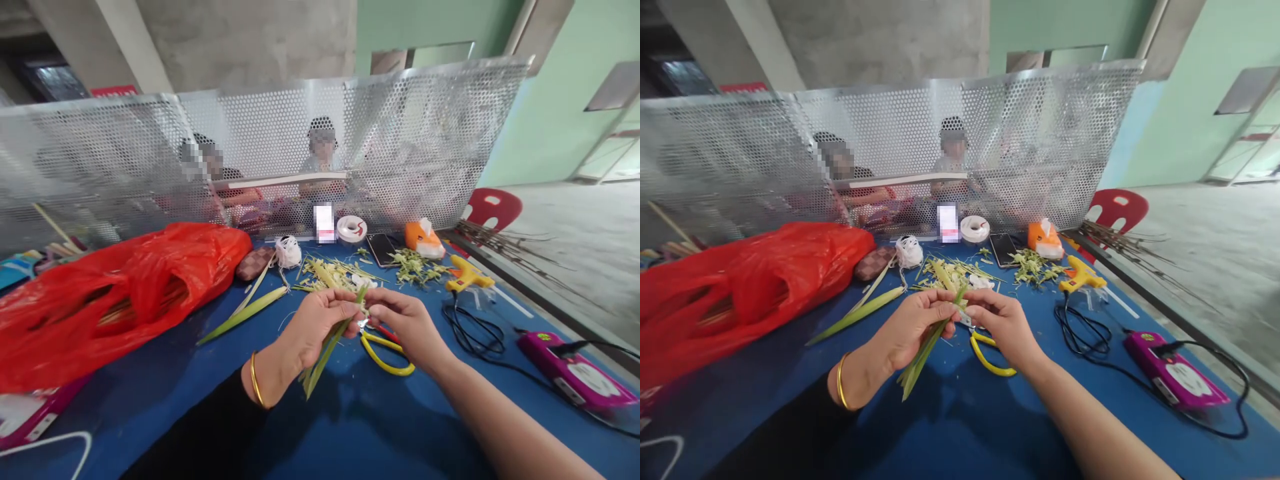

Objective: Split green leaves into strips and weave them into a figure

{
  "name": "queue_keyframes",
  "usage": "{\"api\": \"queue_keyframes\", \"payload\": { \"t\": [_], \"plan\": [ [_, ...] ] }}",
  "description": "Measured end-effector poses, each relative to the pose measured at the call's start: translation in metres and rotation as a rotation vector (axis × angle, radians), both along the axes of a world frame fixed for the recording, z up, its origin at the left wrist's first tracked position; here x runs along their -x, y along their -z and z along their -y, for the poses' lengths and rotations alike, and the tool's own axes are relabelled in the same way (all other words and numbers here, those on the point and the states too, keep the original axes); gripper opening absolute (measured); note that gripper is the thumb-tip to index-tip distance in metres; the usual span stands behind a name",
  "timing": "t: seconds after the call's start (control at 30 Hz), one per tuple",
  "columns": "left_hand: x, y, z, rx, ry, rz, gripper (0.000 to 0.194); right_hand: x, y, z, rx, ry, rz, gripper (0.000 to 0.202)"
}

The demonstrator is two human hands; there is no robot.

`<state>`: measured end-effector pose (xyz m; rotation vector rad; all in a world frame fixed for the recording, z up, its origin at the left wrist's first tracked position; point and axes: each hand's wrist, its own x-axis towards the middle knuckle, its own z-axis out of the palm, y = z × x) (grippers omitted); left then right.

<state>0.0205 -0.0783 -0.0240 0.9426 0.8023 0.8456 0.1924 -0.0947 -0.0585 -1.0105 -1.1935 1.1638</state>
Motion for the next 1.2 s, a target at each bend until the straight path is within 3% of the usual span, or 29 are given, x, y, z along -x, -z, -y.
{"api": "queue_keyframes", "payload": {
  "t": [0.13,0.33,0.7,0.93,1.07,1.2],
  "plan": [
    [0.005,0.006,0.013,-0.092,-0.044,-0.086,0.028,0.019,-0.01,0.009,0.015,-0.097,-0.111,0.018],
    [0.015,0.007,0.019,-0.2,-0.083,-0.191,0.034,0.031,-0.017,0.009,0.041,-0.082,-0.008,0.022],
    [0.034,0.016,0.013,-0.148,0.068,-0.279,0.028,0.039,0.017,-0.004,-0.12,-0.071,0.054,0.01],
    [0.037,0.027,0.01,-0.076,0.159,-0.207,0.023,0.032,0.024,0.0,-0.224,-0.094,0.131,0.01],
    [0.037,0.027,0.01,-0.034,0.144,-0.257,0.017,0.034,0.029,-0.001,-0.229,-0.117,0.185,0.013],
    [0.04,0.028,0.005,-0.065,0.082,-0.296,0.015,0.025,0.025,-0.008,-0.103,-0.179,0.348,0.018]
  ]
}}
